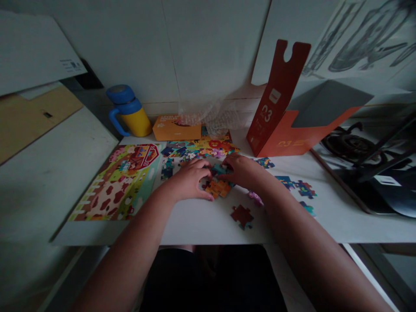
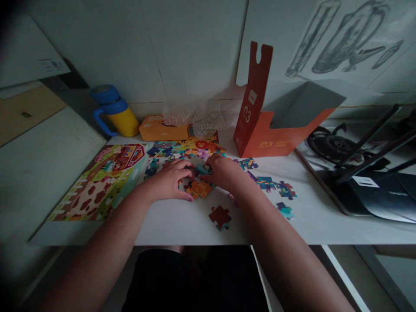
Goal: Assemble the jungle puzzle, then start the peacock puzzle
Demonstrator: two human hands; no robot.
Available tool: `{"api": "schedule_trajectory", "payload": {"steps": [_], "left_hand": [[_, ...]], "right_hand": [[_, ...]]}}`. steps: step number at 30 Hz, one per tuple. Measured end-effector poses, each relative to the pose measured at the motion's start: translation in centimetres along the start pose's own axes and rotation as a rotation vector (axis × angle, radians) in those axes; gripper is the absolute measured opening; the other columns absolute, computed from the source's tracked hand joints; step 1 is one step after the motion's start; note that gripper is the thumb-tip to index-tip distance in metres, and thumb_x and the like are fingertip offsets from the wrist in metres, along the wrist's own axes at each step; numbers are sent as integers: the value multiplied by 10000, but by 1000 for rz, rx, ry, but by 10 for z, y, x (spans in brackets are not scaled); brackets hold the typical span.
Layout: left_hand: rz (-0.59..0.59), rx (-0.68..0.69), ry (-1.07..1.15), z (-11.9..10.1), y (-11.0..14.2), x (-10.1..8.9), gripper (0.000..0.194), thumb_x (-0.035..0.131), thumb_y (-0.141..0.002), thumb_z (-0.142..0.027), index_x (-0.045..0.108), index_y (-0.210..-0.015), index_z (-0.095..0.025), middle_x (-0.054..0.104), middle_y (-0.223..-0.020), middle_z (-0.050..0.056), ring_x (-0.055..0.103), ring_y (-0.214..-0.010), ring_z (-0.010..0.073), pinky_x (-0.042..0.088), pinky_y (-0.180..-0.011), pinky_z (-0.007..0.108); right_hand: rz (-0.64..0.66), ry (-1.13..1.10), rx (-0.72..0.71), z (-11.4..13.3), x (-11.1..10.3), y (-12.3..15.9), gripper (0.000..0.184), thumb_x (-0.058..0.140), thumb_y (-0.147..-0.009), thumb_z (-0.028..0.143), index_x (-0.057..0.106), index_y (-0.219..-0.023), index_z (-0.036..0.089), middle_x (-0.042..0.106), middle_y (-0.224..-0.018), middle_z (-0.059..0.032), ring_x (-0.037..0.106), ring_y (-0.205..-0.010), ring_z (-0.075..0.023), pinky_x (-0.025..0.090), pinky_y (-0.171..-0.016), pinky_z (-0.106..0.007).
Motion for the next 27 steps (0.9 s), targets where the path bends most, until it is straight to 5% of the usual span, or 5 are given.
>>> {"api": "schedule_trajectory", "payload": {"steps": [8,16,22,27], "left_hand": [[14,10,50,-4,-1,3,521,1003,-681,-500,754,-1073,-263,633,-1375,103,595,-1328,349,482,-1151,524],[30,47,77,-8,0,5,438,979,-712,-440,768,-1056,-269,596,-1507,91,541,-1441,351,419,-1232,545],[37,50,100,-11,-2,8,464,972,-689,-438,726,-1035,-248,601,-1501,107,539,-1445,359,415,-1245,525],[21,50,160,-13,0,1,452,948,-680,-322,652,-1013,-250,628,-1402,96,574,-1366,334,454,-1181,484]], "right_hand": [[-56,-63,9,-12,-14,3,389,790,-921,490,703,-1139,180,752,-1129,-135,687,-943,-257,446,-764,-321],[358,-169,-124,13,3,21,424,933,-735,423,727,-1073,273,769,-978,-26,692,-836,-237,432,-688,-311],[331,-165,-124,14,7,20,529,947,-703,372,712,-1164,263,780,-1059,-52,704,-881,-252,448,-704,-314],[335,-165,-109,10,0,20,346,936,-739,355,723,-989,247,751,-923,-27,655,-798,-217,401,-664,-303]]}}
Point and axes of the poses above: each hand's wrist, its own y-axis away from the middle knuckle, its own x-axis out of the palm, z = x × y, the point moved 7 cm from there along -y, towards the middle knuckle
